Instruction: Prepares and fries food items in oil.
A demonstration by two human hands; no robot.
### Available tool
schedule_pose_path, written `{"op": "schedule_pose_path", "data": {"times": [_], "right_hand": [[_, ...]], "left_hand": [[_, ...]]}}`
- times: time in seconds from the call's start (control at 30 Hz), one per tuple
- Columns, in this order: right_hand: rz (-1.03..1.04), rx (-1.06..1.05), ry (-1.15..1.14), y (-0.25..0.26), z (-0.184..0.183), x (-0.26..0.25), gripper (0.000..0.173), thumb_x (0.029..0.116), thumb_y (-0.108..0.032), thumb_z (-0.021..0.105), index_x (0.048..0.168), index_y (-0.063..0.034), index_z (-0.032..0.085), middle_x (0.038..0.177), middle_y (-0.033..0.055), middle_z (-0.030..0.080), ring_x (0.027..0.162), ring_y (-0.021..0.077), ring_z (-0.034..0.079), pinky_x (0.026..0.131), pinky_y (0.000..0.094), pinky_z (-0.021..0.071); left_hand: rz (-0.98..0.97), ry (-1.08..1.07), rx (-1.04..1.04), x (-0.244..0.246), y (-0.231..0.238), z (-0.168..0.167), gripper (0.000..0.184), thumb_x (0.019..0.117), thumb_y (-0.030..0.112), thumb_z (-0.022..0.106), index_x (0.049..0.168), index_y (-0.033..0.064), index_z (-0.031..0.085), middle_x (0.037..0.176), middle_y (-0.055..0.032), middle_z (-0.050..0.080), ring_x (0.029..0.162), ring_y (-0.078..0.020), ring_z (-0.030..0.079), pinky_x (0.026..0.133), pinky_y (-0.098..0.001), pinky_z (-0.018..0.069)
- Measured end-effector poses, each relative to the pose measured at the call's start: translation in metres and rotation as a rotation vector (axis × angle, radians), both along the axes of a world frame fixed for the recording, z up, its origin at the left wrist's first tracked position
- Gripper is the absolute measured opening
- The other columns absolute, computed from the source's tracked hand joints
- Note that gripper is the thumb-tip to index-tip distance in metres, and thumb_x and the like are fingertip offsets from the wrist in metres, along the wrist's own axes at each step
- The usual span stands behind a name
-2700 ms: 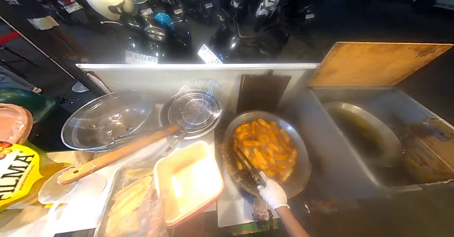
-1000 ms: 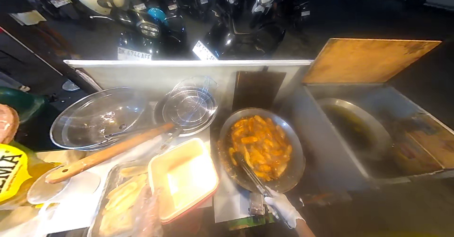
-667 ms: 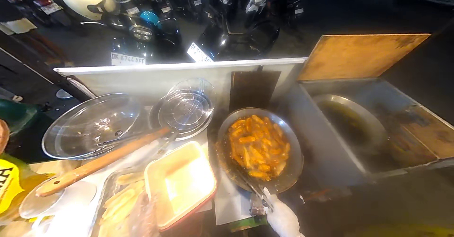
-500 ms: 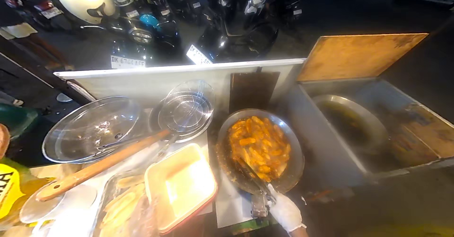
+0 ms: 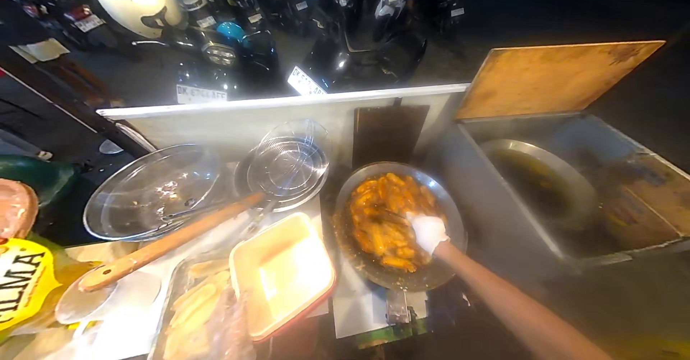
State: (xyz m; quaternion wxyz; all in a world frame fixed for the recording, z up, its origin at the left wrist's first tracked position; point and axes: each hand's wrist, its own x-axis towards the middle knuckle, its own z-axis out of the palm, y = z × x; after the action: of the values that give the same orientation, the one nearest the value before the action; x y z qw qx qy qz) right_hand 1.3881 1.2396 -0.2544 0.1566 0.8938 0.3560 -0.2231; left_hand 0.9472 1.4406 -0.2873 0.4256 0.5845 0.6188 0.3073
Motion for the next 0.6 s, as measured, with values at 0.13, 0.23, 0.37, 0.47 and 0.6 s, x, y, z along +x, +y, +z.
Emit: {"op": "schedule_pose_path", "data": {"times": [0.13, 0.23, 0.37, 0.47, 0.6], "right_hand": [[0.079, -0.065, -0.013, 0.016, 0.061, 0.0, 0.059, 0.094, -0.012, 0.062, 0.152, -0.0138, 0.05, 0.133, 0.023, 0.064, 0.121, 0.0433, 0.063, 0.095, 0.0625, 0.0518], [0.132, -0.082, -0.066, 0.019, 0.105, -0.008, 0.059, 0.0928, -0.01, 0.063, 0.15, -0.0145, 0.052, 0.125, 0.0222, 0.067, 0.115, 0.0423, 0.066, 0.089, 0.0604, 0.0546], [0.132, -0.051, -0.121, 0.012, 0.145, -0.02, 0.061, 0.0922, -0.012, 0.063, 0.152, -0.0218, 0.052, 0.125, 0.0185, 0.068, 0.112, 0.0405, 0.067, 0.085, 0.0586, 0.0553], [0.14, -0.046, -0.144, 0.008, 0.158, -0.024, 0.059, 0.0963, -0.015, 0.059, 0.153, -0.0243, 0.05, 0.126, 0.0178, 0.068, 0.111, 0.0399, 0.067, 0.086, 0.0574, 0.0552], [0.155, -0.101, -0.084, 0.015, 0.153, -0.023, 0.051, 0.096, -0.01, 0.062, 0.147, -0.0079, 0.054, 0.125, 0.0255, 0.065, 0.117, 0.0447, 0.063, 0.091, 0.061, 0.0514]], "left_hand": [[0.001, -0.008, 0.01, -0.003, 0.003, -0.008, 0.04, 0.0949, 0.025, 0.067, 0.125, -0.0009, 0.062, 0.109, -0.019, 0.068, 0.098, -0.0244, 0.065, 0.089, -0.0483, 0.0529], [0.0, 0.006, 0.02, -0.002, 0.003, -0.008, 0.042, 0.0936, 0.026, 0.068, 0.126, -0.0006, 0.063, 0.112, -0.0197, 0.068, 0.103, -0.0255, 0.065, 0.092, -0.0485, 0.0525], [-0.006, 0.052, 0.028, -0.005, 0.006, -0.012, 0.042, 0.0927, 0.027, 0.069, 0.124, -0.0004, 0.064, 0.112, -0.0214, 0.068, 0.104, -0.0302, 0.064, 0.093, -0.0551, 0.0498], [0.004, 0.04, 0.015, -0.001, 0.005, -0.007, 0.04, 0.0926, 0.025, 0.069, 0.124, -0.0007, 0.064, 0.111, -0.0216, 0.068, 0.103, -0.0302, 0.064, 0.092, -0.0545, 0.0502], [-0.007, 0.094, 0.012, -0.006, 0.009, -0.022, 0.049, 0.0928, 0.033, 0.07, 0.127, -0.0017, 0.065, 0.119, -0.0231, 0.068, 0.115, -0.0339, 0.063, 0.101, -0.0562, 0.0483]]}}
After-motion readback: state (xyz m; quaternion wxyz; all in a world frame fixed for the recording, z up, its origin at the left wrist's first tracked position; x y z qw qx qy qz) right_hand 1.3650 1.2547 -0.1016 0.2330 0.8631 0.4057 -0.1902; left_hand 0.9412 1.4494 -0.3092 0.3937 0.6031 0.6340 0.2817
